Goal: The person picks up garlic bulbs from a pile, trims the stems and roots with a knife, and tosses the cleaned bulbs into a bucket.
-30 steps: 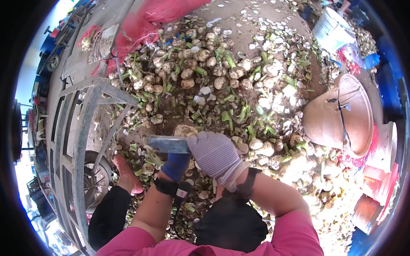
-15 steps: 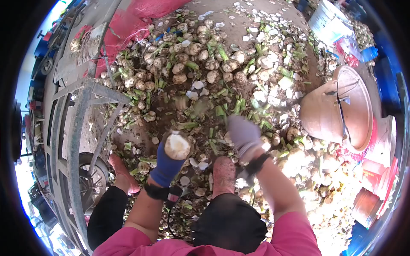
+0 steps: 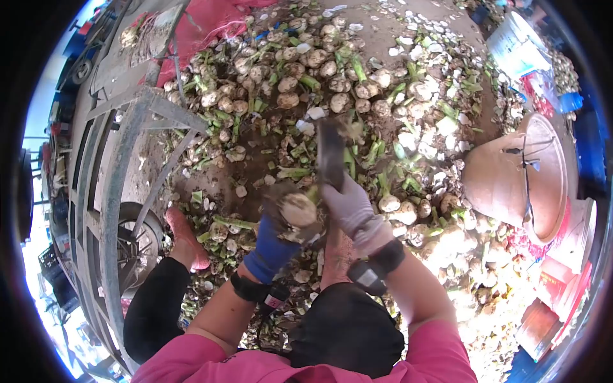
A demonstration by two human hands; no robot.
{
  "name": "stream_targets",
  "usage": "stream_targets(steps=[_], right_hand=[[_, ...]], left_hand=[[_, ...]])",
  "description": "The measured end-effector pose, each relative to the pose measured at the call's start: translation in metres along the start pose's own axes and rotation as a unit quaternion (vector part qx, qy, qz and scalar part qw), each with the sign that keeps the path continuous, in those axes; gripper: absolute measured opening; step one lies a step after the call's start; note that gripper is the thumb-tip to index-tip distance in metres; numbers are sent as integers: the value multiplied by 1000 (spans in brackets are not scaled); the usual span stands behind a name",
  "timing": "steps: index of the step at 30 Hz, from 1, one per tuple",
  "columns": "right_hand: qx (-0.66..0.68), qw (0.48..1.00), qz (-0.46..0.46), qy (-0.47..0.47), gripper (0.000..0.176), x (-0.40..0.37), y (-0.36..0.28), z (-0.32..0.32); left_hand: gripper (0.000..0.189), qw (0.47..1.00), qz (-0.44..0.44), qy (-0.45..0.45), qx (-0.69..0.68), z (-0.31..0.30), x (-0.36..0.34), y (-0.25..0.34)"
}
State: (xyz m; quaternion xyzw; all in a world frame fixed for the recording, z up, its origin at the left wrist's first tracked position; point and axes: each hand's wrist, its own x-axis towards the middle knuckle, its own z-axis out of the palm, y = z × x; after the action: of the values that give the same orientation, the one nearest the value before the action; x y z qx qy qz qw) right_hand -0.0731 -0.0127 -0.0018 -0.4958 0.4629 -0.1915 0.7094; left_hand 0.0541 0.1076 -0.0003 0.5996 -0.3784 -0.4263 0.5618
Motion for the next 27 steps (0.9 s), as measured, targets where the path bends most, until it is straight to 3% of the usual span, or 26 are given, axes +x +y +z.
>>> stream_targets(steps=[2, 3, 4, 5, 7, 8, 9, 11, 13, 14, 15, 16, 17, 18, 19, 20, 21, 22, 24, 25, 26, 27], right_hand=[[-102, 975, -187, 62, 20, 0, -29, 7], [-188, 937, -283, 86, 19, -10, -55, 5], [-270, 882, -371, 108, 19, -16, -72, 4], [-210, 920, -327, 48, 20, -15, -58, -1], [-389, 916, -82, -46, 22, -8, -40, -20], [-464, 880, 47, -92, 23, -5, -30, -31], [-432, 901, -10, -36, 24, -5, -15, -40], [-359, 925, -109, 67, 27, -18, 3, -47], [-218, 964, -68, 138, 27, -22, -17, -47], [-189, 971, 40, 139, 26, -23, -50, -44], [-265, 953, -32, 146, 27, -15, -46, -52], [-153, 974, -78, 144, 28, -7, -29, -59], [-182, 967, -105, 145, 26, -1, -24, -60], [-211, 958, -130, 146, 25, 1, -20, -61], [-217, 965, -79, 127, 25, -3, -21, -55], [-223, 969, -27, 105, 26, -6, -23, -48], [-227, 969, -32, 89, 27, 2, 1, -44], [-227, 969, -56, 79, 29, -1, 13, -33], [-184, 983, -21, 14, 32, -1, 30, -10], [-238, 971, 1, -6, 33, -2, 32, -1], [-290, 957, 19, -19, 35, 0, 29, 6], [-255, 966, 23, -35, 35, 1, 20, 17]], left_hand=[[70, 990, 79, 73, 90, 1, 22, 16], [69, 992, -16, 91, -84, 6, 24, 34], [68, 986, 101, 50, 124, -3, 26, 41], [66, 922, 209, 11, 326, -20, 26, 47], [61, 988, 84, 24, 130, -24, 17, 23], [58, 998, 27, 49, 27, -23, 15, 23], [56, 998, 55, 26, 9, -25, 16, 24], [50, 998, -27, -57, -26, -21, 13, 8], [45, 981, -56, -184, 17, 3, -12, -2], [51, 974, -22, -207, 92, 7, -22, 0], [58, 960, 15, -225, 165, 11, -31, 3], [66, 957, 1, -179, 227, -4, -37, -13], [74, 947, -1, -136, 290, -19, -31, -24], [83, 867, -74, -129, 476, -39, -20, -25], [93, 747, -144, -116, 639, -63, -15, -26], [95, 704, -133, -119, 687, -91, -28, -57], [96, 659, -120, -120, 733, -112, -40, -87], [96, 679, -173, -105, 705, -117, -36, -86], [96, 710, -277, -75, 643, -124, -25, -78], [87, 817, -333, -41, 470, -137, -19, -87], [78, 908, -245, -11, 340, -123, -2, -68], [70, 968, -155, 12, 197, -92, 10, -34]])
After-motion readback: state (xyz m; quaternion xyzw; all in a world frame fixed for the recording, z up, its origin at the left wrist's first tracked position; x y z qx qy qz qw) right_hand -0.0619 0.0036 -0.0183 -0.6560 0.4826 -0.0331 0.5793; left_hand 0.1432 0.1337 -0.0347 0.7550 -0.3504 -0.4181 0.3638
